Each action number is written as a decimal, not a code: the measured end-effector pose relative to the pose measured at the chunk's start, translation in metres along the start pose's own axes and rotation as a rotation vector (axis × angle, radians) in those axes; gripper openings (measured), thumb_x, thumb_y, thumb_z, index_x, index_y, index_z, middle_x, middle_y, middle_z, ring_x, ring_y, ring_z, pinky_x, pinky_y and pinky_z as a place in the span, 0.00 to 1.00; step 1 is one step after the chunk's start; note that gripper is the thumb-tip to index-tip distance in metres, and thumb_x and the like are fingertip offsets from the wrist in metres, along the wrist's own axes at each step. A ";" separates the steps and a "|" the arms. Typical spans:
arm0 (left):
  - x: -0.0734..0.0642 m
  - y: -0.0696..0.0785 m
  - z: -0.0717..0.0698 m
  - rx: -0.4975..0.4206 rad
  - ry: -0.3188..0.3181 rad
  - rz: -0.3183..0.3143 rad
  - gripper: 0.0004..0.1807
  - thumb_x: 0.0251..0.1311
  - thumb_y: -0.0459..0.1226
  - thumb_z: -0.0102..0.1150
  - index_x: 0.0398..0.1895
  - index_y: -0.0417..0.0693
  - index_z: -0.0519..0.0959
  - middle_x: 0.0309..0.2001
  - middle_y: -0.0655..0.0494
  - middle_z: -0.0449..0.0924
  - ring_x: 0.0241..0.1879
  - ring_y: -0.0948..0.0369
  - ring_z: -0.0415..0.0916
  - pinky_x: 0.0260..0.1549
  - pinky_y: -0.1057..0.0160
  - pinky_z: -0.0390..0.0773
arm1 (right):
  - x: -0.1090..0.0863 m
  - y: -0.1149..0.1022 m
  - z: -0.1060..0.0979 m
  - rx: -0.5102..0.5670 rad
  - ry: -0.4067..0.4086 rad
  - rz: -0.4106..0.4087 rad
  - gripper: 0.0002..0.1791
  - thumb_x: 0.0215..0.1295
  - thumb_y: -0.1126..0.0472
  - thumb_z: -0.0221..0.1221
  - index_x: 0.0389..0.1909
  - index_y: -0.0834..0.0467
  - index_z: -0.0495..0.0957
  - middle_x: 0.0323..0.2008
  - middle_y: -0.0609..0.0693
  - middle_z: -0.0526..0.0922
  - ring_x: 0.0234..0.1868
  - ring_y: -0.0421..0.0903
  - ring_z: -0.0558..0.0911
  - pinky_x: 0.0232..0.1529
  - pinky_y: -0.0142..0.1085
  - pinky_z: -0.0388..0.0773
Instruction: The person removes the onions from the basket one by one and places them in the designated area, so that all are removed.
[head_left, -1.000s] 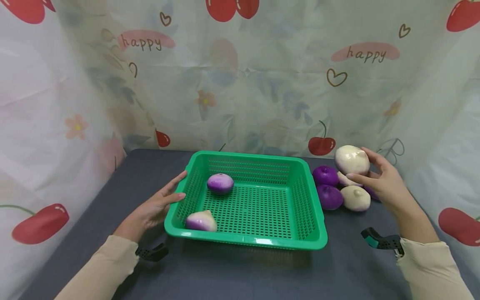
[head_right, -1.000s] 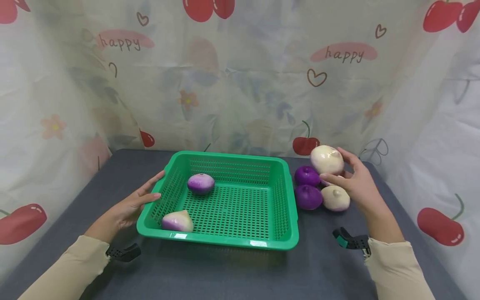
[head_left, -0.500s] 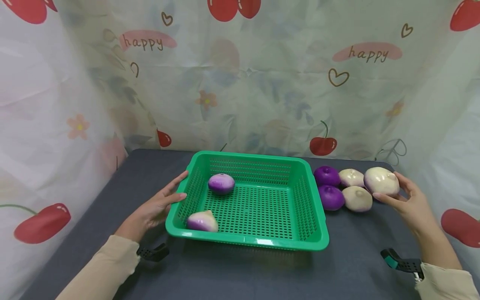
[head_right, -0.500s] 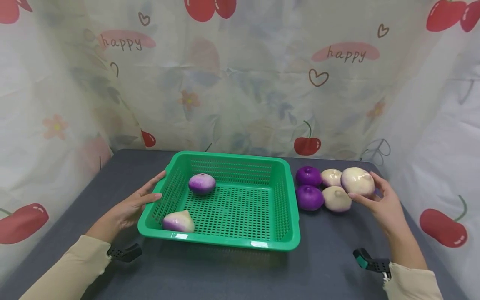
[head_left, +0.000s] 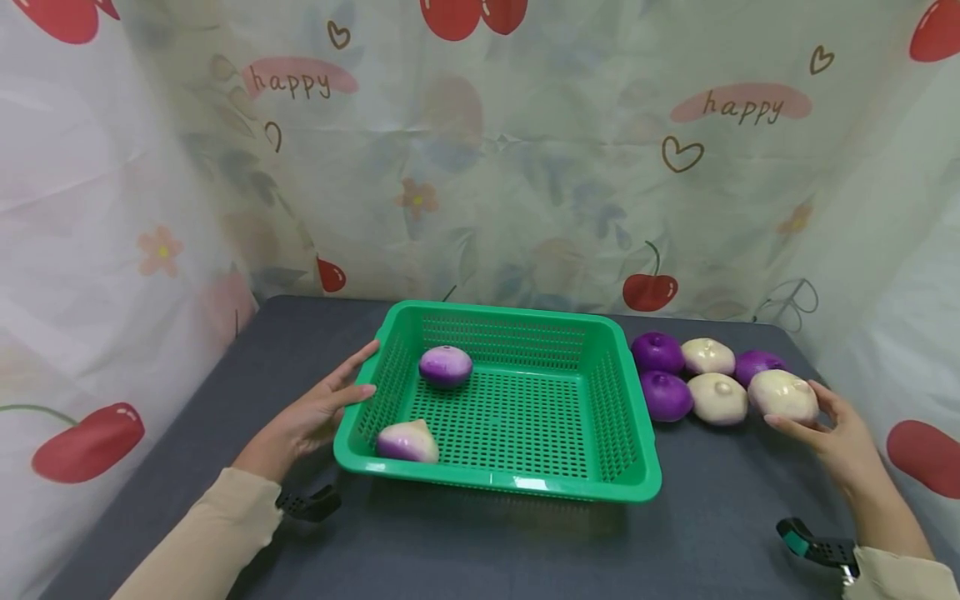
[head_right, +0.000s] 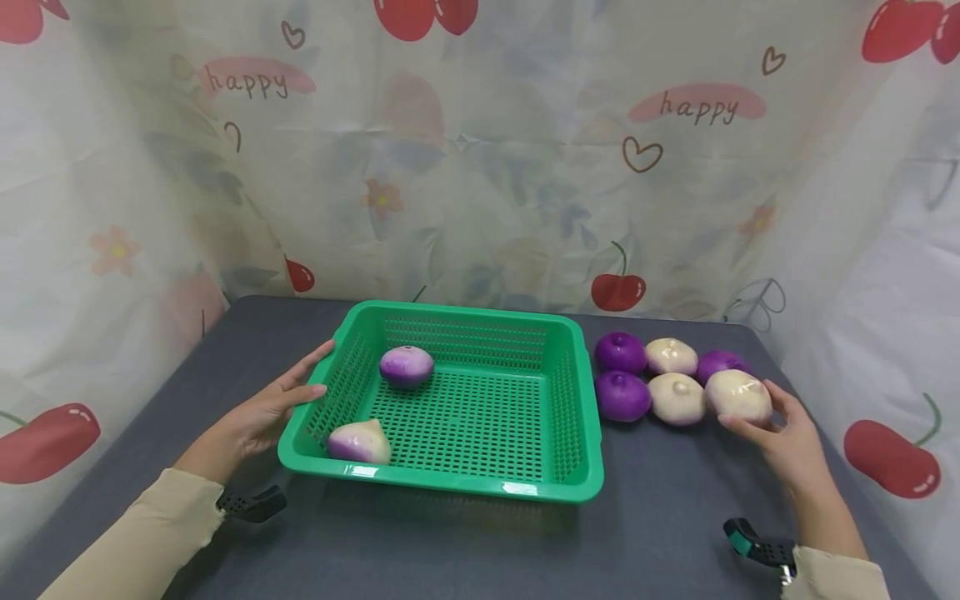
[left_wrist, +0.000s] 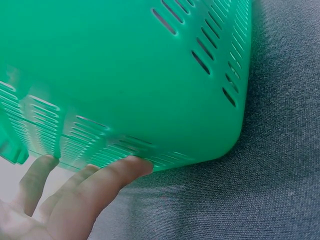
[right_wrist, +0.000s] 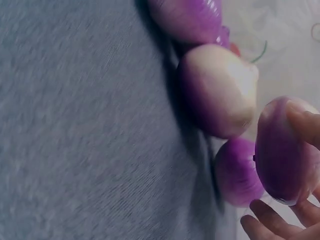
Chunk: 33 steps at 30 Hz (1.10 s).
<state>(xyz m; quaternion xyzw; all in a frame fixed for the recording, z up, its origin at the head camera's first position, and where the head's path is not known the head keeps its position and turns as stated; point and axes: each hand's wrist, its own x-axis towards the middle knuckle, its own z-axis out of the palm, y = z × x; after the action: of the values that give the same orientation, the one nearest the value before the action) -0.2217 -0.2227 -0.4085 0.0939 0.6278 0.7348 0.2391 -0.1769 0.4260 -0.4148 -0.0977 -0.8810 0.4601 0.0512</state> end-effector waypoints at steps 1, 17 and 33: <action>0.000 0.000 0.000 -0.001 0.001 0.000 0.40 0.72 0.36 0.50 0.77 0.73 0.42 0.76 0.44 0.39 0.60 0.50 0.71 0.51 0.48 0.78 | 0.001 0.003 0.000 0.004 0.001 0.010 0.53 0.67 0.49 0.60 0.76 0.62 0.33 0.76 0.65 0.34 0.75 0.63 0.41 0.72 0.42 0.54; 0.000 0.000 0.000 0.002 0.012 -0.008 0.40 0.71 0.37 0.51 0.77 0.74 0.42 0.76 0.44 0.39 0.60 0.49 0.69 0.51 0.48 0.77 | 0.008 0.021 -0.003 -0.049 -0.043 0.086 0.55 0.67 0.47 0.58 0.74 0.66 0.29 0.73 0.72 0.33 0.70 0.74 0.43 0.64 0.68 0.48; 0.001 -0.002 -0.001 0.006 0.008 0.006 0.41 0.71 0.37 0.52 0.77 0.74 0.42 0.76 0.44 0.39 0.60 0.49 0.69 0.50 0.49 0.78 | 0.011 0.027 -0.003 -0.061 -0.124 0.095 0.56 0.68 0.47 0.58 0.73 0.69 0.26 0.71 0.76 0.35 0.71 0.72 0.41 0.68 0.63 0.44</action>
<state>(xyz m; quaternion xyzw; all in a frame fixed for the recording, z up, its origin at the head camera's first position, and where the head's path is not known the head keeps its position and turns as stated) -0.2225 -0.2225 -0.4103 0.0937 0.6307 0.7339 0.2340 -0.1838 0.4462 -0.4349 -0.1120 -0.8904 0.4403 -0.0285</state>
